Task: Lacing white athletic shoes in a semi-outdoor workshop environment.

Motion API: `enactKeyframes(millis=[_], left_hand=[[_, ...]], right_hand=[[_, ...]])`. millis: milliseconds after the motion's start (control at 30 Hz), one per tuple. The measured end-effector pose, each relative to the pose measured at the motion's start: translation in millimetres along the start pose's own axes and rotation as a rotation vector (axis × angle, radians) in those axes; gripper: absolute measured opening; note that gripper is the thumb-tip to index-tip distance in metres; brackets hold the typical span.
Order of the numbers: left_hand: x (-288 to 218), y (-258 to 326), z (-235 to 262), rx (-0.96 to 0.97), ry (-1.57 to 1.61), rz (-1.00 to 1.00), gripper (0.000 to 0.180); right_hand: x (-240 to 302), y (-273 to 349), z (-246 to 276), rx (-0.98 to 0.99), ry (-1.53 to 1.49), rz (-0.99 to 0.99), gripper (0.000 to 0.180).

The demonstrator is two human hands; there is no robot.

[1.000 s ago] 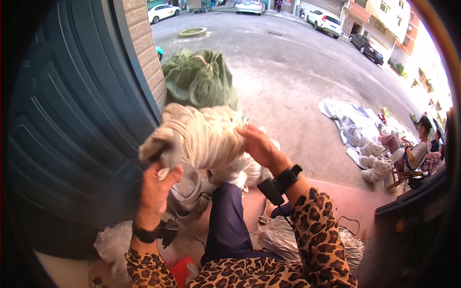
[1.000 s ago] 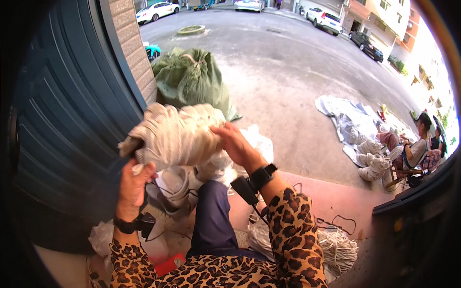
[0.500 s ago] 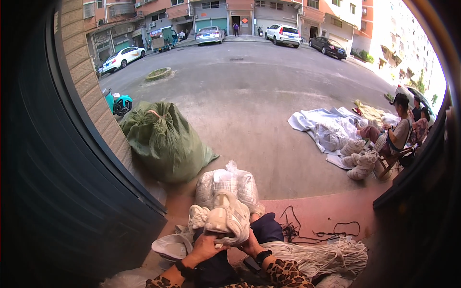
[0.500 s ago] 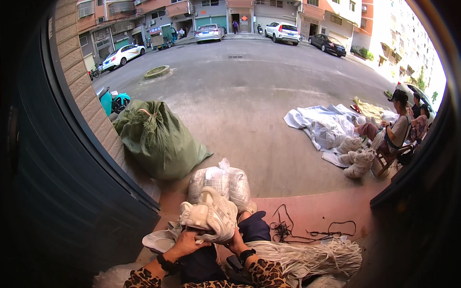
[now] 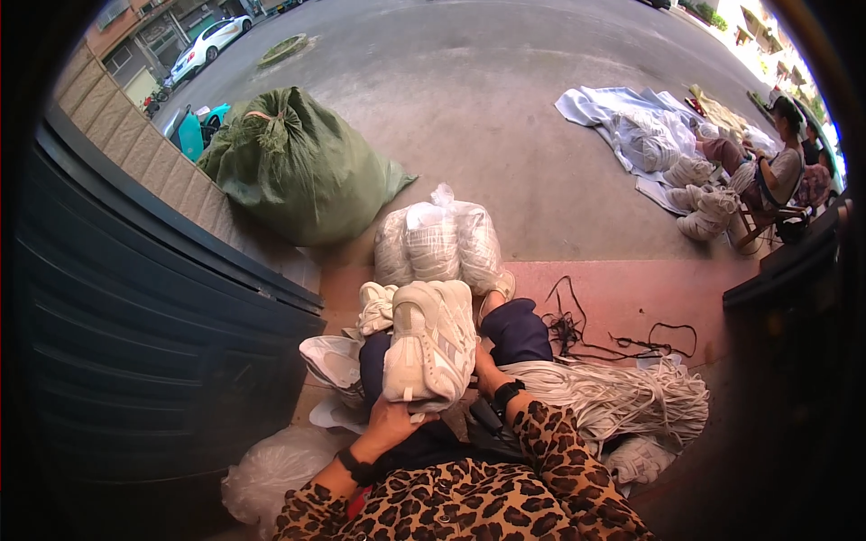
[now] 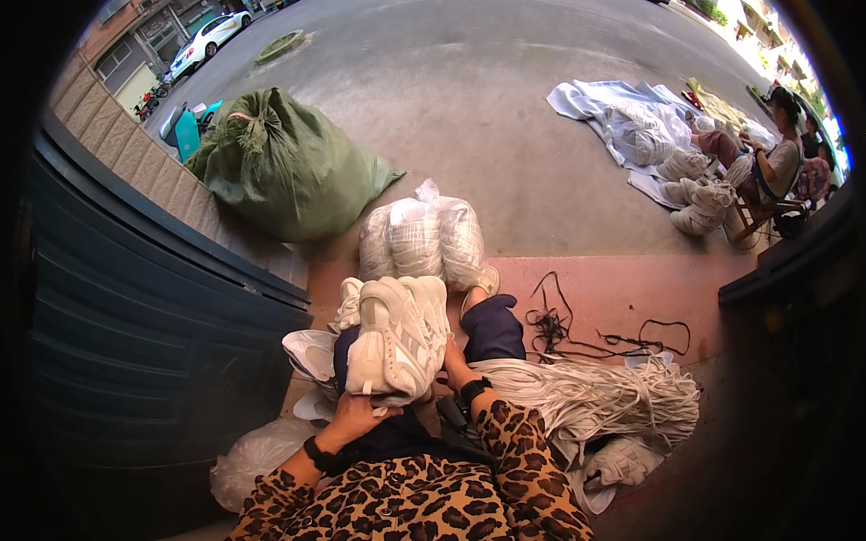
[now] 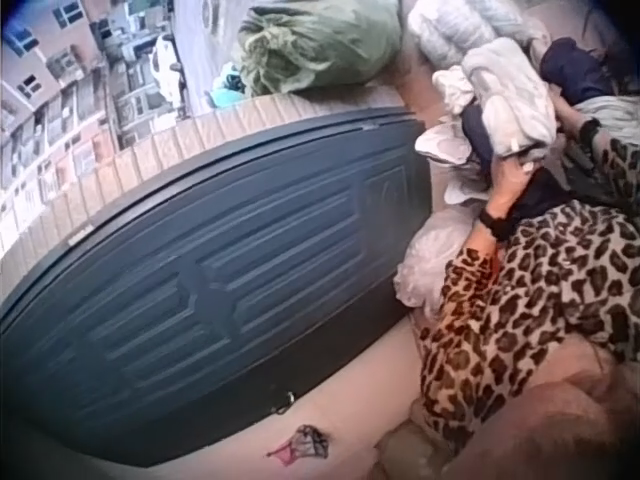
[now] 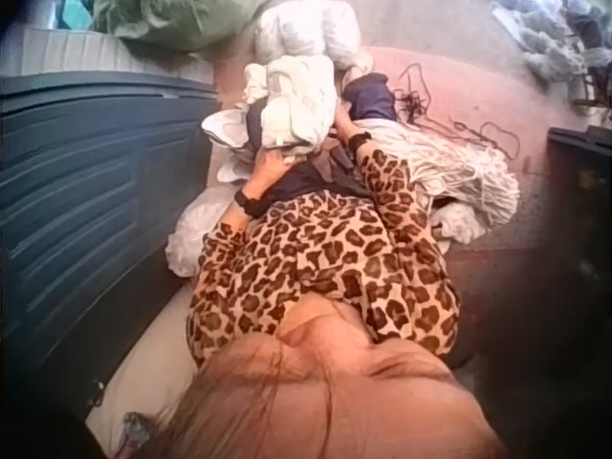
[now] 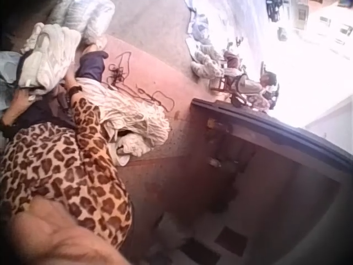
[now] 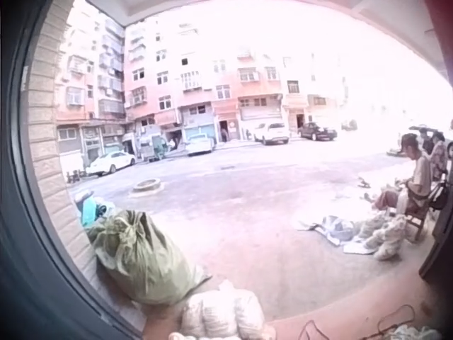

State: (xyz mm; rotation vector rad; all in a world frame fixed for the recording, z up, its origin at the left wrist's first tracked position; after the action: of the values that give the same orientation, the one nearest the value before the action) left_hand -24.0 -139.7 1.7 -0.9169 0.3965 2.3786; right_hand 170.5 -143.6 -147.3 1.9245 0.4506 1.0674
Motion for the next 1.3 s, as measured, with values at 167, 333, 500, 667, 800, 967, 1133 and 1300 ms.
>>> enactKeyframes(millis=[167, 333, 500, 667, 800, 967, 1133, 1300], left_hand=[[-14, -21, -3, -0.041, -0.032, -0.050, 0.044], [-15, -23, 2, -0.072, -0.017, 0.017, 0.039], [-9, -22, -5, -0.114, -0.049, -0.030, 0.039], [-13, -15, -26, -0.145, -0.201, -0.038, 0.041], [-6, -16, -43, -0.081, -0.194, 0.030, 0.036], [-4, -17, -60, -0.003, -0.258, 0.007, 0.027], [-6, -18, -74, -0.084, -0.286, -0.017, 0.025], [-1, -10, -80, -0.086, -0.343, 0.038, 0.030]], right_hand=[[-16, -26, 4, -0.255, -0.294, 0.202, 0.054], [6, 23, -13, -0.360, 0.044, 0.356, 0.051], [21, 85, -19, -0.256, 0.377, 0.770, 0.043], [58, 147, -35, -0.074, 0.739, 1.037, 0.046], [37, 122, -28, -0.092, 1.068, 1.099, 0.055], [13, 98, -6, -0.134, 0.968, 1.184, 0.051], [23, 97, -1, -0.107, 0.995, 1.232, 0.051], [33, 119, -3, -0.016, 1.261, 1.333, 0.058]])
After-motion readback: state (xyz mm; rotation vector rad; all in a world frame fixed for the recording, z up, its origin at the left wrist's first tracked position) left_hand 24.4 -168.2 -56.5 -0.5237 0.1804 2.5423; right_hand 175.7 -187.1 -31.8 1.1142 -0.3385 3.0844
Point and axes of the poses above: each hand's wrist, its own y-axis away from the middle knuckle, its own z-axis out of the back of the hand, x = y × z, the point moved 2 cm from there along -y, towards the middle knuckle, and after that the axes turned 5 degrees about z, right-handed, at the moved point
